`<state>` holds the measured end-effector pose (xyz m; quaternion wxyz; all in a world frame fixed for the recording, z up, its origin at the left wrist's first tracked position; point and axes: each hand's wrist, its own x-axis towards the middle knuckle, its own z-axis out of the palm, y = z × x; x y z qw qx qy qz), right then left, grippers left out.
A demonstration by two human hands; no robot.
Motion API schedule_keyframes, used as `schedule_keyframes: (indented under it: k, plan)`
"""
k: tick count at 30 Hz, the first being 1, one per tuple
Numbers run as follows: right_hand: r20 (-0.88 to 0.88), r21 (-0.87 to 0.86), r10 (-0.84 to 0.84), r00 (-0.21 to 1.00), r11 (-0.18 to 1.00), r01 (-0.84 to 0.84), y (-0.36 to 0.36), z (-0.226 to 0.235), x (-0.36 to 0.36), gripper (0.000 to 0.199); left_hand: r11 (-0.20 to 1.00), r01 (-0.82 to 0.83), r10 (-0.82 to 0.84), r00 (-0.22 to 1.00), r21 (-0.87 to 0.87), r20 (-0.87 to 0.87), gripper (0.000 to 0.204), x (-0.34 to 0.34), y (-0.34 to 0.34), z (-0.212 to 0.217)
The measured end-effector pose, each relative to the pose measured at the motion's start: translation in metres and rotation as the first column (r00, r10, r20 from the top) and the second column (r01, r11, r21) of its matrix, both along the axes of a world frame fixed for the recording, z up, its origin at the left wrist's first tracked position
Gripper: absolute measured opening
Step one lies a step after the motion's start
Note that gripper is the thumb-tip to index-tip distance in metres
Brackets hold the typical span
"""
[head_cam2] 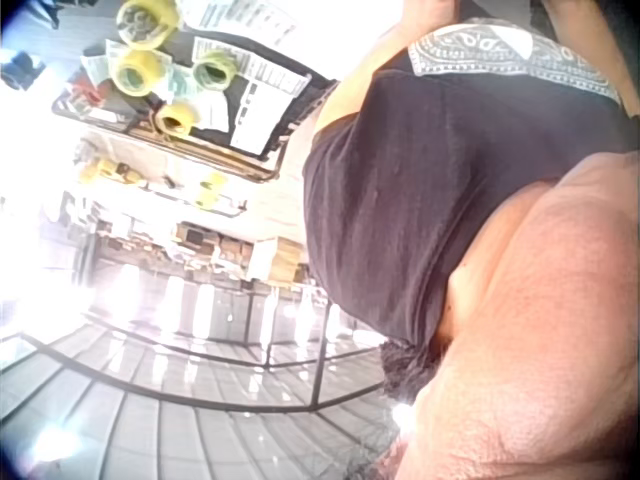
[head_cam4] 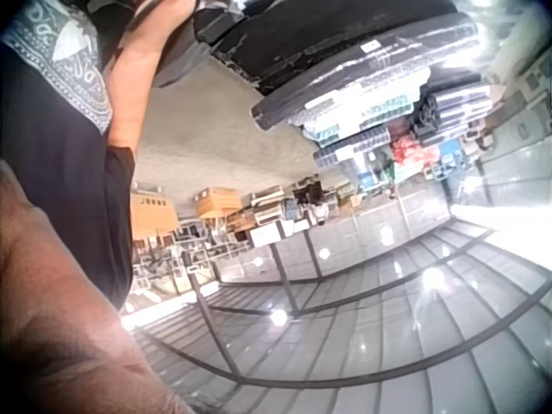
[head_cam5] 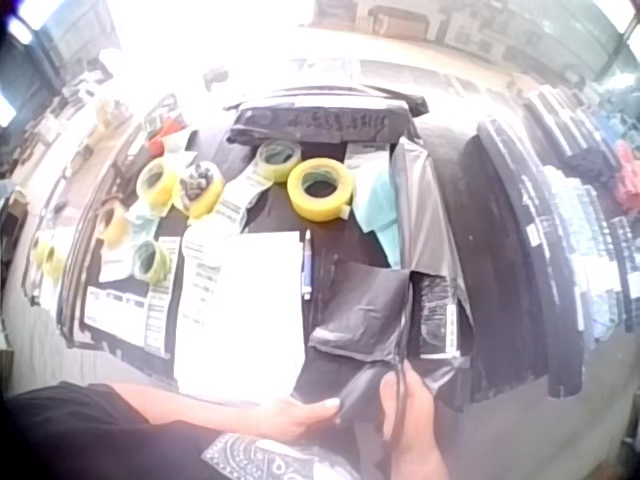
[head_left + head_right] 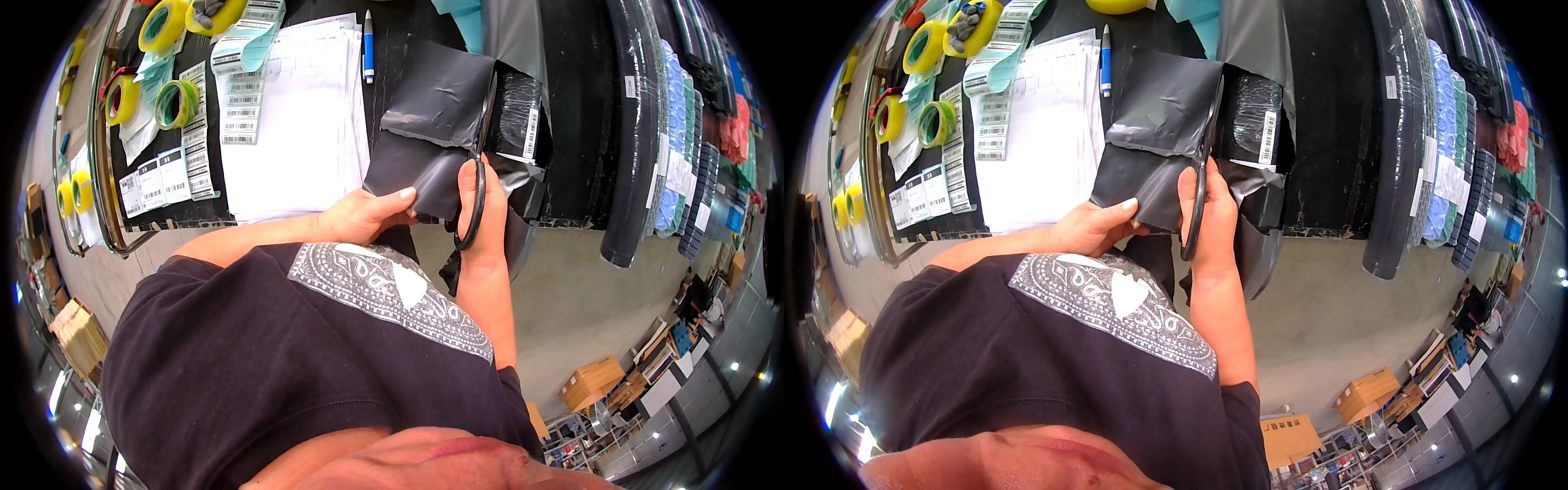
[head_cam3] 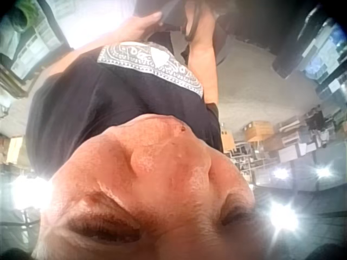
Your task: The person uses scissors to cut open a black plastic mailer, removes a cylindrical object wrapped in plastic, and places it into a new black mailer. They then seal the new mailer and affix a shipping label to it.
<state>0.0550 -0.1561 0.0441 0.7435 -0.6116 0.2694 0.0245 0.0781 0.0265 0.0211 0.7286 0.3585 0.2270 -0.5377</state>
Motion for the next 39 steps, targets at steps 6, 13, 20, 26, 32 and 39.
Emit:
schedule_keyframes:
  k: [6, 13, 20, 26, 32, 39]
  plan:
    - [0.006, -0.06, 0.002, 1.0, 0.998, -0.002, -0.006, -0.003, 0.008, 0.04, 1.0, 0.001, 0.0, 1.0, -0.018, 0.018, 0.029, 0.0, -0.002, 0.004]
    - [0.077, -0.129, 0.024, 0.997, 0.992, -0.014, -0.008, -0.005, 0.018, 0.038, 1.0, 0.003, -0.003, 0.999, -0.022, 0.038, 0.028, -0.001, -0.002, 0.001]
    - [0.094, -0.19, 0.045, 0.995, 0.981, -0.027, -0.012, -0.001, 0.028, 0.037, 1.0, -0.013, 0.014, 0.999, -0.027, 0.052, 0.029, 0.002, -0.003, 0.005]
    - [0.075, -0.133, 0.03, 0.997, 0.991, -0.02, -0.016, -0.004, 0.036, 0.035, 0.999, -0.012, 0.015, 0.998, -0.052, 0.062, 0.027, 0.003, -0.002, 0.004]
    - [0.049, -0.264, 0.091, 0.995, 0.962, -0.075, -0.017, -0.002, 0.038, 0.032, 0.997, -0.027, 0.033, 0.996, -0.075, 0.078, 0.026, 0.001, 0.0, 0.004]
    - [0.119, -0.16, 0.059, 0.991, 0.986, -0.04, -0.015, -0.009, 0.037, 0.027, 0.998, -0.042, 0.044, 0.998, -0.054, 0.034, 0.028, 0.001, 0.005, 0.007]
